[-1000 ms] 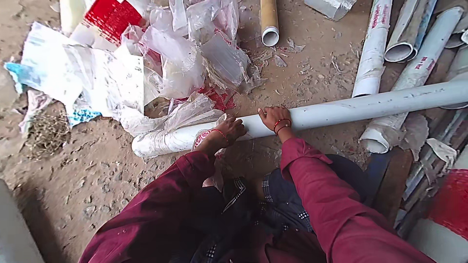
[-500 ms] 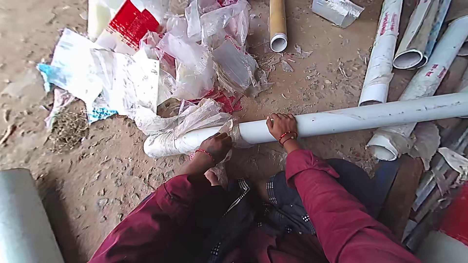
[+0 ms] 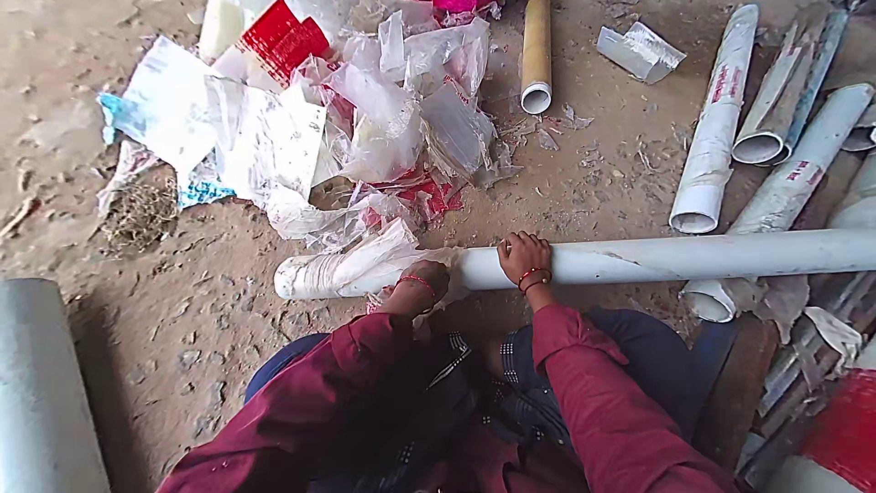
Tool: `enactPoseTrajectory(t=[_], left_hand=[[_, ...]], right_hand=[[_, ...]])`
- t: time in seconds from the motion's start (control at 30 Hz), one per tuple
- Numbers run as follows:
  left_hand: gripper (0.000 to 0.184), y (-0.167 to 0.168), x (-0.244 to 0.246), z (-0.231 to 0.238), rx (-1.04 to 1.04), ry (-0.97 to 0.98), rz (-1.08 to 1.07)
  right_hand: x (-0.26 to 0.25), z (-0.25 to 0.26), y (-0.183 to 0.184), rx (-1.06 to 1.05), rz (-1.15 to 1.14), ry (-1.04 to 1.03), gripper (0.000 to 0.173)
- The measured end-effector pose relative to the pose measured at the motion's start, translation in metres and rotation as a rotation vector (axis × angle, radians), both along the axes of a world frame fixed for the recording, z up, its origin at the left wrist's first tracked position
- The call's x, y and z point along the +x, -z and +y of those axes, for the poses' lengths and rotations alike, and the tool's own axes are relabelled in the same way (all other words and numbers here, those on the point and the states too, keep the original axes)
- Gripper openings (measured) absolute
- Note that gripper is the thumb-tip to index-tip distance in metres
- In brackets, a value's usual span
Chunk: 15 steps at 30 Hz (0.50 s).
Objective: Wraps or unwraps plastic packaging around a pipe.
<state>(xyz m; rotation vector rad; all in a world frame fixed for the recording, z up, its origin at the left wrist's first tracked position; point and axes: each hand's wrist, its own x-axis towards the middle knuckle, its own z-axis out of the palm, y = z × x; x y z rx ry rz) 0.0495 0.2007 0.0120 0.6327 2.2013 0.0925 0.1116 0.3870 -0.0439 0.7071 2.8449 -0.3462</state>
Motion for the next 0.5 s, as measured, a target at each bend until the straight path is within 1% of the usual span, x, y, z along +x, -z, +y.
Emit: enactPoseTrajectory(t=[0.1,0.2,0.27,0.3,0.33,0.4,0.43,0.47,0.5], left_hand=[[0.039,-0.022,0.016,-0.027,0.000,-0.068,0.018],[0.044,-0.023,0.017,-0.065,0.078,-0.164,0.004],[0.042,-0.029,0.010,-0.079,0.105,-0.178,0.007],[0.039,-0.033,0.006,-0.091,0.113,-0.220,0.042],[0.036,-0.037,-0.001,-0.105,0.120,-0.291,0.146],[0.031,-0.046,-0.013,-0.129,0.195,-0.405,0.494],[0.028,-0.054,-0.013,-0.131,0.297,-0.401,0.634],[0.024,-0.058,-0.010,-0.123,0.424,-0.343,0.740],[0.020,-0.057,-0.003,-0.106,0.559,-0.261,0.801]], right_hand=[[0.001,0.001,0.001,-0.002,0.039,0.012,0.042],[0.010,-0.002,0.013,0.041,0.196,-0.035,0.040],[0.015,-0.002,0.019,0.075,0.264,-0.050,0.038],[0.019,-0.004,0.022,0.087,0.272,-0.060,0.038],[0.020,-0.004,0.023,0.103,0.280,-0.069,0.038],[0.020,-0.005,0.027,0.135,0.321,-0.088,0.040],[0.021,-0.006,0.030,0.139,0.335,-0.093,0.040],[0.022,-0.006,0.032,0.145,0.345,-0.093,0.040],[0.023,-0.006,0.032,0.145,0.332,-0.091,0.040]])
